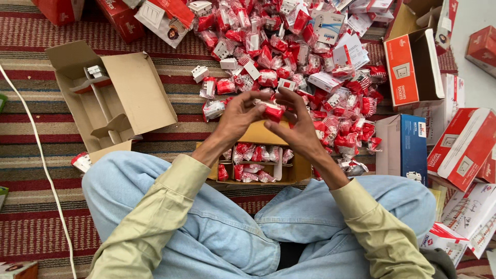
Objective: The person picks up small individually wrapped electronics from a large pile and places them into a cardboard box. The person continues picking up the items, placing them into the slots of the box until it is full, and then places a printed card on top and closes the box.
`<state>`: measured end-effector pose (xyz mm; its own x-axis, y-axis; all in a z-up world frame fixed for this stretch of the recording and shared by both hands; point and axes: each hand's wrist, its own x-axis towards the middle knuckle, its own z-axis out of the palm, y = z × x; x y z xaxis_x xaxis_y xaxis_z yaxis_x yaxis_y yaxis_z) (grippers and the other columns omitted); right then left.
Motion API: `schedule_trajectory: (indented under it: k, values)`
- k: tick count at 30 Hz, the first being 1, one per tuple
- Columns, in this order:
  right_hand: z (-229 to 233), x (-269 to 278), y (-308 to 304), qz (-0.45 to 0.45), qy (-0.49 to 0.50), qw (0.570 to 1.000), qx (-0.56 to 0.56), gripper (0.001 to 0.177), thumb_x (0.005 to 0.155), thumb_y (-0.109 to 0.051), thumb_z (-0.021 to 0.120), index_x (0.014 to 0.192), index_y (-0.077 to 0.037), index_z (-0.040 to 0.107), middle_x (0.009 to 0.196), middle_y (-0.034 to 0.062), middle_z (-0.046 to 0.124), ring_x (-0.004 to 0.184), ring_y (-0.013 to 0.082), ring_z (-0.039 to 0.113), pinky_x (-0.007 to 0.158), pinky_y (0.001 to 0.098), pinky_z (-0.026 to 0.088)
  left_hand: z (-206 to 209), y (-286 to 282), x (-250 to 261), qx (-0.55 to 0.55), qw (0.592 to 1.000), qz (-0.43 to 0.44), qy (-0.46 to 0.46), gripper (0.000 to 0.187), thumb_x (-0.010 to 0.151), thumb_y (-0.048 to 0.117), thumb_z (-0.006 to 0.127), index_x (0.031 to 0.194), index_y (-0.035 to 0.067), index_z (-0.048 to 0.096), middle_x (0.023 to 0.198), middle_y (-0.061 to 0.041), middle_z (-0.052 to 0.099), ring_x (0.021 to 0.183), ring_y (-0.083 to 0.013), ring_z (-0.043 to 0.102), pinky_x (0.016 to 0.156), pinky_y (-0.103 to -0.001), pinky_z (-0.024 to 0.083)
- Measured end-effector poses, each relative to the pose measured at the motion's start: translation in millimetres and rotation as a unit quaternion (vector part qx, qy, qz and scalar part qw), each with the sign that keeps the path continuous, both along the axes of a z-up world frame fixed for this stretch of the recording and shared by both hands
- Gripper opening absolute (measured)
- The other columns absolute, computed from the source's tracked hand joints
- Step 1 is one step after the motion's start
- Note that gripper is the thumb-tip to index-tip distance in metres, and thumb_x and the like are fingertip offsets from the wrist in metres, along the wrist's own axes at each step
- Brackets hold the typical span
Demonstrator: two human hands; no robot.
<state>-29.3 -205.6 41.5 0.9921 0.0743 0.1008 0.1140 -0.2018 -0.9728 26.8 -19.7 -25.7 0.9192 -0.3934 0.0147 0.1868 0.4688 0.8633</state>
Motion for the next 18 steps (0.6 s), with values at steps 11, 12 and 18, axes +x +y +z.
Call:
schedule_trajectory:
  k: [11, 12, 18]
  values:
    - [-14.5, 2.1, -6.9, -0.055, -0.002, 0.997, 0.05, 0.058, 0.085, 0.005, 0.095, 0.138, -0.003, 0.074, 0.13, 0.0072, 0.064, 0.106, 0.012, 0.069, 0.091, 0.0254, 0.068, -2.5, -3.0, 7.5, -0.007, 0.996, 0.023, -0.083, 0.05, 0.101, -0.006, 0.073, 0.146, 0.009, 0.057, 0.131, -0.015, 0.072, 0.117, -0.0189, 0.072, 0.101, -0.033, 0.061]
    - [-17.9, 2.7, -9.4, -0.061, -0.001, 0.997, 0.048, 0.048, 0.087, 0.003, 0.094, 0.132, -0.002, 0.077, 0.126, 0.0073, 0.067, 0.111, 0.0127, 0.074, 0.092, 0.0242, 0.067, -2.4, -4.4, 8.5, -0.018, 0.996, 0.02, -0.085, 0.05, 0.099, -0.009, 0.072, 0.143, 0.007, 0.057, 0.131, -0.017, 0.071, 0.124, -0.0266, 0.074, 0.101, -0.035, 0.062]
    - [-23.5, 3.0, -16.6, -0.045, 0.02, 0.997, 0.056, 0.047, 0.088, 0.002, 0.094, 0.132, -0.001, 0.079, 0.122, 0.012, 0.069, 0.114, 0.0186, 0.077, 0.094, 0.0282, 0.069, -1.2, -4.0, 5.1, 0.004, 0.996, 0.008, -0.091, 0.053, 0.093, -0.019, 0.061, 0.139, 0.008, 0.057, 0.132, -0.02, 0.068, 0.13, -0.0307, 0.071, 0.101, -0.035, 0.061]
